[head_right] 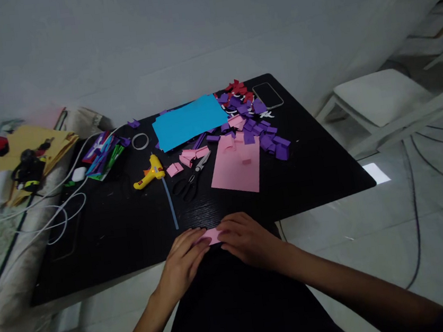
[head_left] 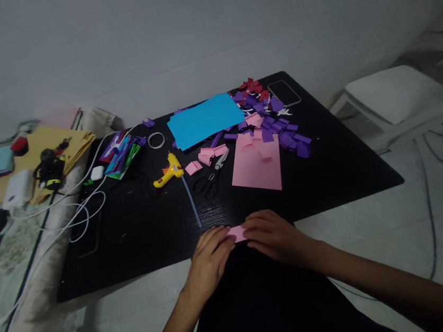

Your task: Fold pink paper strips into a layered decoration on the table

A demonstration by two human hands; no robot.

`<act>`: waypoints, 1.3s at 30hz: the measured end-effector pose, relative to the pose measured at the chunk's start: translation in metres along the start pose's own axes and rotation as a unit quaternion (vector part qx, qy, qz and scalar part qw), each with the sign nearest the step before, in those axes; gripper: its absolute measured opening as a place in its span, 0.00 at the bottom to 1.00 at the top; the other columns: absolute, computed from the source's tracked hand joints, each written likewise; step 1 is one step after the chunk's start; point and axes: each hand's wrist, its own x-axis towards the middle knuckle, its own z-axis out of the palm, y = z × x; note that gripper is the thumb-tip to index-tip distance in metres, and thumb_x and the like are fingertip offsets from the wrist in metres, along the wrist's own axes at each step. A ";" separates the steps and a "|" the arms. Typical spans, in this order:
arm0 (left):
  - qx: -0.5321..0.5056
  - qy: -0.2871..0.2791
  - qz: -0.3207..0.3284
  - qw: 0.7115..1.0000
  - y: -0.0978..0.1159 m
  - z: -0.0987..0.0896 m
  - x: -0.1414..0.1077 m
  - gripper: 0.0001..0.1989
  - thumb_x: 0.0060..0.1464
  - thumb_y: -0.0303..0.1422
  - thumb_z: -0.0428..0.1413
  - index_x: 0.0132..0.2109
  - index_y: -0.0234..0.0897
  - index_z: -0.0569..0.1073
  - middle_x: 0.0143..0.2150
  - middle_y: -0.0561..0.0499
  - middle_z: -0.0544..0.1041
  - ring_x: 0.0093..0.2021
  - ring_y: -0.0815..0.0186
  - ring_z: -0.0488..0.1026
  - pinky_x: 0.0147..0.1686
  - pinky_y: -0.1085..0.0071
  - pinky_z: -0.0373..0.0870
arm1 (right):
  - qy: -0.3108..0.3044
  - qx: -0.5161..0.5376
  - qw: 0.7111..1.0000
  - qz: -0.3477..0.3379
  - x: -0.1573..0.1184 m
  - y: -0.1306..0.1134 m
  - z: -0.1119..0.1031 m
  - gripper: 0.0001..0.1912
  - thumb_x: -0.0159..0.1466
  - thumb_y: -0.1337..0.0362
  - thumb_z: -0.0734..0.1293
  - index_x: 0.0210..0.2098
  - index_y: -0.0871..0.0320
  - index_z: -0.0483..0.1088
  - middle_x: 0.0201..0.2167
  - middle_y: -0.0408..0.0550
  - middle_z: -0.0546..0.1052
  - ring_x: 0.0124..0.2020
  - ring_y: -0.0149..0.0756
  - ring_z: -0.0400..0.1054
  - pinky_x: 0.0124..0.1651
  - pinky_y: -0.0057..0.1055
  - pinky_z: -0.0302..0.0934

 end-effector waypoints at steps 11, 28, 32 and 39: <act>-0.004 0.020 0.003 1.000 -0.001 -0.001 0.001 0.13 0.66 0.27 0.58 0.55 0.41 0.80 0.56 0.45 0.82 0.57 0.55 0.79 0.55 0.57 0.78 | 0.079 -0.029 0.995 -0.049 -0.010 0.007 0.004 0.11 0.73 0.72 0.63 0.48 0.59 0.77 0.43 0.51 0.84 0.45 0.42 0.76 0.48 0.40 0.71; -0.006 0.019 0.000 1.000 0.001 0.004 -0.001 0.13 0.66 0.25 0.57 0.55 0.39 0.78 0.57 0.43 0.80 0.56 0.55 0.77 0.55 0.55 0.75 | 0.082 -0.023 0.996 -0.017 -0.010 0.002 0.006 0.10 0.70 0.74 0.65 0.44 0.56 0.77 0.42 0.48 0.84 0.44 0.41 0.78 0.45 0.40 0.72; -0.012 0.020 0.001 1.000 0.000 0.004 -0.002 0.13 0.65 0.24 0.58 0.54 0.39 0.78 0.58 0.44 0.81 0.57 0.55 0.77 0.56 0.56 0.74 | 0.072 -0.037 0.997 -0.005 -0.008 -0.002 0.007 0.09 0.70 0.73 0.66 0.44 0.56 0.77 0.40 0.49 0.84 0.42 0.42 0.76 0.45 0.41 0.71; 0.008 0.025 0.028 0.999 0.000 0.006 -0.001 0.13 0.65 0.22 0.57 0.54 0.35 0.77 0.56 0.45 0.83 0.59 0.56 0.77 0.58 0.57 0.72 | 0.082 -0.045 0.995 -0.014 -0.007 -0.001 0.012 0.09 0.70 0.74 0.66 0.44 0.58 0.77 0.38 0.48 0.82 0.43 0.40 0.73 0.46 0.38 0.68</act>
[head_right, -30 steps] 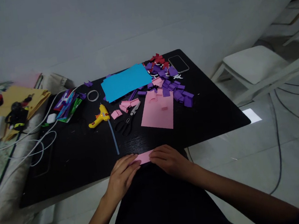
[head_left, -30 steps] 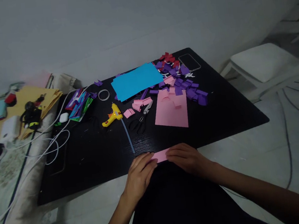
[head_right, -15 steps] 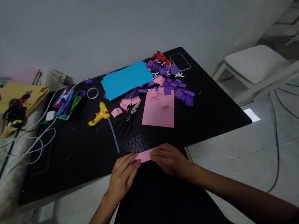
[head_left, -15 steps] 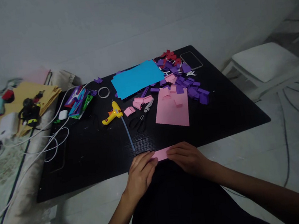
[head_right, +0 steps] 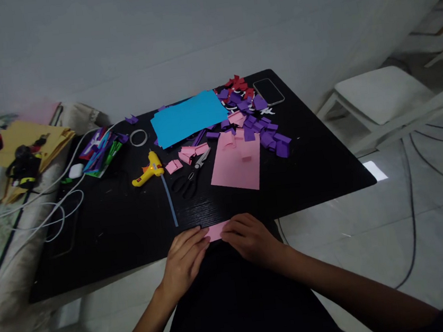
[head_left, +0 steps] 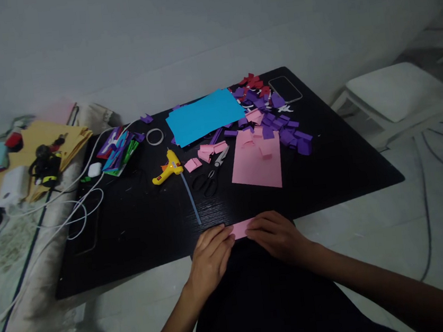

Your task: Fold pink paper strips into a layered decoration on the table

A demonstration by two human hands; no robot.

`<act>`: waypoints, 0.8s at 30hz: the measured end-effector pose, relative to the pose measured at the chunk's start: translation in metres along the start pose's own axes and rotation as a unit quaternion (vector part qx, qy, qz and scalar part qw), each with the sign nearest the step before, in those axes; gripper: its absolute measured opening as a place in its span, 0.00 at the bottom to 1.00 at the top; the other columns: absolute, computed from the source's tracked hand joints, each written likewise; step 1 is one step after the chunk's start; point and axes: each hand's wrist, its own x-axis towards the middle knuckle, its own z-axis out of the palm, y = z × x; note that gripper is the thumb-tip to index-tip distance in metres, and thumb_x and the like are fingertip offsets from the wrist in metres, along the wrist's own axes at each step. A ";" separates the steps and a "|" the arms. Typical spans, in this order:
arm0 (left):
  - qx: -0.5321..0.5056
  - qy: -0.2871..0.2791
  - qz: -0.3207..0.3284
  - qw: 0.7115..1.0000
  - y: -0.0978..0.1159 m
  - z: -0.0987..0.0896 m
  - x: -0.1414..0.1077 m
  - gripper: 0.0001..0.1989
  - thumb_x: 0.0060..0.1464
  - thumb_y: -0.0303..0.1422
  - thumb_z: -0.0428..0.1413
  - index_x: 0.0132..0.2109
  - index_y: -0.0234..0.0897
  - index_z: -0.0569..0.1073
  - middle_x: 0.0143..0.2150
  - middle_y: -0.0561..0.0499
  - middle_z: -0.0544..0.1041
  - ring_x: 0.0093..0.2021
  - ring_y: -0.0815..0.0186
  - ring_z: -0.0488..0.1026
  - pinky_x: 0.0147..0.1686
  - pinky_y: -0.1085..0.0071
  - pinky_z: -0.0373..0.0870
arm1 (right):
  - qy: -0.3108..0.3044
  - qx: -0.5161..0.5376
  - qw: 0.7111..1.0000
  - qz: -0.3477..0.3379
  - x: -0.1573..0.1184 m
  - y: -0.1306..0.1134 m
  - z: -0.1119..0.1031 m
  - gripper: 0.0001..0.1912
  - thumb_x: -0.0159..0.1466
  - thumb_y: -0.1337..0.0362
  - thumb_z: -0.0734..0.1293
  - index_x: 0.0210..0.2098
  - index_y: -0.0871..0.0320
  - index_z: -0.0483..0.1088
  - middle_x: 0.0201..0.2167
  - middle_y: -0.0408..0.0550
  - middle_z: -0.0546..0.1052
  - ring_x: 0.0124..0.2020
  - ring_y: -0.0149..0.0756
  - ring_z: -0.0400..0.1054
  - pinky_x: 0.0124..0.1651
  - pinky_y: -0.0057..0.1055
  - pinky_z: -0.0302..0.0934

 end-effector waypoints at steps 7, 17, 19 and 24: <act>0.013 0.011 0.032 0.999 0.000 -0.003 0.007 0.11 0.66 0.23 0.56 0.53 0.35 0.77 0.53 0.45 0.84 0.56 0.56 0.78 0.57 0.57 0.73 | 0.017 0.014 1.000 -0.010 -0.004 0.007 0.006 0.08 0.71 0.73 0.67 0.44 0.58 0.77 0.39 0.47 0.82 0.43 0.40 0.71 0.44 0.37 0.65; 0.023 -0.043 0.064 0.997 -0.003 -0.007 0.014 0.09 0.68 0.23 0.53 0.49 0.34 0.77 0.56 0.44 0.83 0.58 0.55 0.78 0.56 0.56 0.75 | -0.016 0.010 1.000 -0.004 0.000 0.008 0.004 0.07 0.72 0.72 0.65 0.43 0.60 0.76 0.36 0.50 0.78 0.38 0.38 0.68 0.41 0.36 0.64; 0.027 -0.052 0.072 0.996 -0.004 -0.008 0.014 0.09 0.68 0.24 0.53 0.49 0.34 0.78 0.57 0.45 0.82 0.58 0.55 0.78 0.56 0.56 0.75 | -0.030 -0.002 1.000 -0.003 0.000 0.008 0.003 0.08 0.72 0.72 0.66 0.48 0.62 0.76 0.39 0.52 0.77 0.38 0.39 0.68 0.41 0.36 0.64; 0.035 -0.051 0.073 0.995 -0.005 -0.009 0.015 0.08 0.68 0.23 0.54 0.48 0.34 0.78 0.57 0.46 0.82 0.58 0.56 0.78 0.57 0.56 0.74 | -0.051 -0.026 0.998 0.001 -0.002 0.007 0.001 0.13 0.72 0.71 0.66 0.55 0.63 0.74 0.41 0.53 0.77 0.39 0.40 0.68 0.42 0.37 0.64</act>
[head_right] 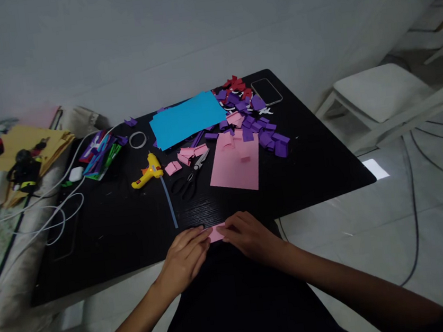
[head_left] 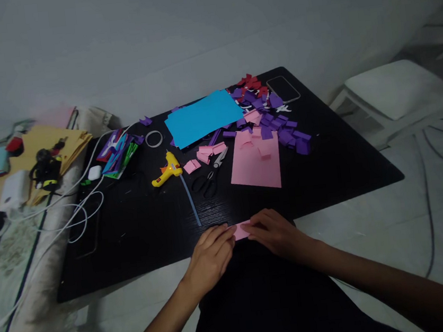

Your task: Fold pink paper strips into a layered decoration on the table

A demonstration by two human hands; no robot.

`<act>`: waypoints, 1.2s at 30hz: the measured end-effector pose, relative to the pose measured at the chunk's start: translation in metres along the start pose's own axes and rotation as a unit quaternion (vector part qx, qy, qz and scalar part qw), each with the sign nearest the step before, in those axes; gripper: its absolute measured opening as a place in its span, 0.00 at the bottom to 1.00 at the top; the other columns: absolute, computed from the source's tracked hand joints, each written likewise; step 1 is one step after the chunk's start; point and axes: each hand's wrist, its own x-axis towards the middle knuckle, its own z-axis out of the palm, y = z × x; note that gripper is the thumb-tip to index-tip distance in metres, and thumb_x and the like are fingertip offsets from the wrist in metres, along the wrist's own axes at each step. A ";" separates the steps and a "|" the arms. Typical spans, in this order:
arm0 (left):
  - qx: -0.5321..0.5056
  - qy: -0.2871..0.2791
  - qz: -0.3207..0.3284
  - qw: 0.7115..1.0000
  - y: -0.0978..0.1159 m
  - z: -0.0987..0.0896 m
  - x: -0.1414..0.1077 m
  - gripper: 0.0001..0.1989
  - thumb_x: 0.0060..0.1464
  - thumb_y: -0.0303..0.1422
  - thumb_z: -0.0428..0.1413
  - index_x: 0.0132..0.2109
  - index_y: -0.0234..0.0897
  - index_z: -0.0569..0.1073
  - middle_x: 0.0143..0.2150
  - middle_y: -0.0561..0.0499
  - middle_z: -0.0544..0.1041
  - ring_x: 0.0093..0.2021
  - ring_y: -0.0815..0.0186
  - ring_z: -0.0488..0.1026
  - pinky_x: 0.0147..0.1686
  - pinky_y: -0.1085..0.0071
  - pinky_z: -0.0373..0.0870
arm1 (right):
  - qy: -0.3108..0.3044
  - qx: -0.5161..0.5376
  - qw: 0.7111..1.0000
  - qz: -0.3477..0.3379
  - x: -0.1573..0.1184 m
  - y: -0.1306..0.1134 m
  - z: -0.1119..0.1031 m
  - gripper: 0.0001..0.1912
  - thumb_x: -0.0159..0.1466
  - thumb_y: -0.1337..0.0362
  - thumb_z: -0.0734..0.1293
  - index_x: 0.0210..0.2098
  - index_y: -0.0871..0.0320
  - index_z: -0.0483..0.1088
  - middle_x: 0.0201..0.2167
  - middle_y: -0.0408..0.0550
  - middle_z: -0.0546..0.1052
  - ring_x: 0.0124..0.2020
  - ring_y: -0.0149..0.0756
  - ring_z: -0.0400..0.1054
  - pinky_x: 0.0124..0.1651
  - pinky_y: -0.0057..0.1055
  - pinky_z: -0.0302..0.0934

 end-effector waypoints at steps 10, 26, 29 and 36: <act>-0.007 0.019 -0.012 1.000 0.003 -0.002 0.003 0.08 0.68 0.24 0.55 0.48 0.35 0.78 0.54 0.47 0.84 0.55 0.58 0.79 0.57 0.58 0.73 | 0.037 -0.055 0.997 0.046 -0.015 0.013 -0.019 0.13 0.72 0.62 0.68 0.52 0.62 0.78 0.39 0.53 0.76 0.39 0.41 0.68 0.42 0.39 0.61; -0.026 0.027 -0.022 0.999 0.003 -0.001 0.003 0.07 0.66 0.23 0.56 0.46 0.35 0.78 0.54 0.45 0.84 0.55 0.58 0.79 0.55 0.58 0.74 | 0.056 -0.093 0.992 0.058 -0.038 0.034 -0.038 0.13 0.72 0.58 0.69 0.53 0.55 0.78 0.35 0.49 0.74 0.36 0.38 0.67 0.40 0.36 0.60; -0.027 0.026 -0.024 0.999 0.003 0.000 0.002 0.07 0.66 0.23 0.56 0.47 0.35 0.78 0.55 0.46 0.84 0.55 0.57 0.79 0.55 0.57 0.73 | 0.060 -0.084 0.992 0.066 -0.039 0.031 -0.040 0.17 0.71 0.58 0.70 0.56 0.58 0.75 0.39 0.53 0.75 0.39 0.42 0.69 0.41 0.40 0.65; -0.026 0.017 -0.026 0.999 0.001 0.001 0.000 0.07 0.66 0.23 0.56 0.47 0.35 0.78 0.55 0.45 0.83 0.55 0.56 0.78 0.56 0.57 0.73 | 0.076 -0.024 0.997 -0.001 -0.015 -0.007 -0.024 0.22 0.71 0.66 0.68 0.63 0.60 0.67 0.52 0.57 0.78 0.57 0.47 0.72 0.59 0.46 0.69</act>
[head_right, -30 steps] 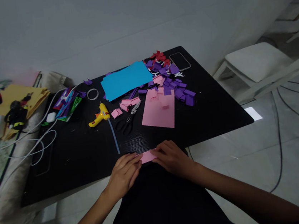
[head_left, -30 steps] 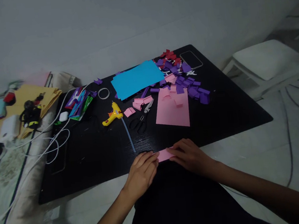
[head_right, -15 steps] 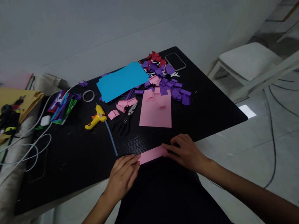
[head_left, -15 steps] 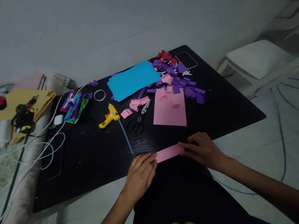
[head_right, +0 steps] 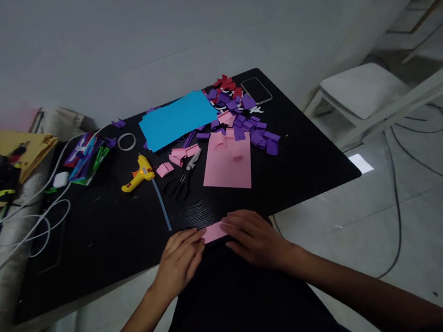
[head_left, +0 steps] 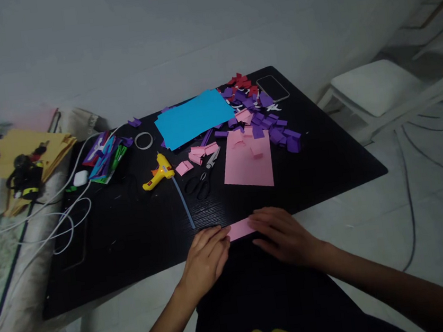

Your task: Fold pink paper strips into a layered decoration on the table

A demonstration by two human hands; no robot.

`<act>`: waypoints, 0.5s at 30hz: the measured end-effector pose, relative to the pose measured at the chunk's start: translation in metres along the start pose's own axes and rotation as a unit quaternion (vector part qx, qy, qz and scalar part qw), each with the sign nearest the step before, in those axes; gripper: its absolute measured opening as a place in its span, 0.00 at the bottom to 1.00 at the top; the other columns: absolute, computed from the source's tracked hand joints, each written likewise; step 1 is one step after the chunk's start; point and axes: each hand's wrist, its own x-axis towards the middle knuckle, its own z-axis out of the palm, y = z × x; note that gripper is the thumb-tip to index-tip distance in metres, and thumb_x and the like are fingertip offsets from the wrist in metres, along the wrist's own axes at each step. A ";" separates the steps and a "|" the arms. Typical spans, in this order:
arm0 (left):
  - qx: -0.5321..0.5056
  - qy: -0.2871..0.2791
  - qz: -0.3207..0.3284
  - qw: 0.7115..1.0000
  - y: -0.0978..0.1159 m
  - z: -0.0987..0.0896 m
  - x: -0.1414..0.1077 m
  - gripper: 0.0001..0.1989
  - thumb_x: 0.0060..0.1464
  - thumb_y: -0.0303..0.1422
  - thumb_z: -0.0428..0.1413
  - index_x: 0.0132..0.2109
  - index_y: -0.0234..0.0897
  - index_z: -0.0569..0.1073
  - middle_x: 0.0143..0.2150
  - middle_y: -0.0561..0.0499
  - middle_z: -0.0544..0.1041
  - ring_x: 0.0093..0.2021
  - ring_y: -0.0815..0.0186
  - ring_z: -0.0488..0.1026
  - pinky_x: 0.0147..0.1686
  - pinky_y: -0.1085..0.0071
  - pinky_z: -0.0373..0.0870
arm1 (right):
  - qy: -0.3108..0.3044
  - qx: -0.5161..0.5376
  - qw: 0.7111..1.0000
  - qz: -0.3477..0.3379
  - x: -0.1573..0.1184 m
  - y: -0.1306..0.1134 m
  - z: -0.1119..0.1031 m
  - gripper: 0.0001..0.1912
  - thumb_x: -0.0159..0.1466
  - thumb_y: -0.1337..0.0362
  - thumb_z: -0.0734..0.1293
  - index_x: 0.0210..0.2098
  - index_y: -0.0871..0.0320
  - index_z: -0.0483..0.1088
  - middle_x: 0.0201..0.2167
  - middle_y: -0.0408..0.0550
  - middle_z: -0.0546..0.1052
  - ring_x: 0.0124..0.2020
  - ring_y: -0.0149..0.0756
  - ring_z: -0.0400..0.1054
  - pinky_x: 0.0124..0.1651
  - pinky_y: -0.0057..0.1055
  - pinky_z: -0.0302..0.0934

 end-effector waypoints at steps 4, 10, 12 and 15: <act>0.005 -0.001 -0.001 1.000 0.000 0.001 -0.002 0.08 0.66 0.24 0.56 0.48 0.36 0.78 0.54 0.46 0.84 0.56 0.56 0.78 0.57 0.57 0.72 | -0.092 0.002 0.996 -0.010 0.012 -0.022 0.023 0.25 0.72 0.67 0.64 0.67 0.70 0.63 0.64 0.64 0.72 0.70 0.49 0.62 0.68 0.47 0.65; 0.010 0.009 0.000 1.000 0.000 0.001 -0.002 0.08 0.66 0.24 0.56 0.48 0.36 0.79 0.54 0.46 0.84 0.56 0.57 0.78 0.57 0.57 0.72 | -0.115 -0.052 0.992 -0.016 0.003 -0.020 0.042 0.26 0.73 0.67 0.63 0.67 0.72 0.63 0.68 0.65 0.68 0.71 0.51 0.61 0.68 0.51 0.66; 0.012 0.015 -0.009 1.000 -0.002 0.000 -0.005 0.07 0.66 0.25 0.57 0.47 0.36 0.79 0.53 0.47 0.84 0.55 0.57 0.78 0.58 0.57 0.71 | -0.103 -0.057 0.993 -0.014 0.001 -0.018 0.044 0.25 0.73 0.68 0.63 0.67 0.71 0.64 0.68 0.63 0.69 0.70 0.49 0.62 0.68 0.49 0.66; 0.015 0.030 -0.024 0.999 -0.004 -0.004 -0.012 0.06 0.65 0.25 0.59 0.46 0.37 0.79 0.52 0.47 0.85 0.54 0.58 0.79 0.58 0.57 0.71 | -0.090 -0.063 0.994 -0.014 0.001 -0.017 0.045 0.25 0.73 0.68 0.63 0.67 0.71 0.64 0.67 0.62 0.70 0.70 0.48 0.63 0.67 0.48 0.67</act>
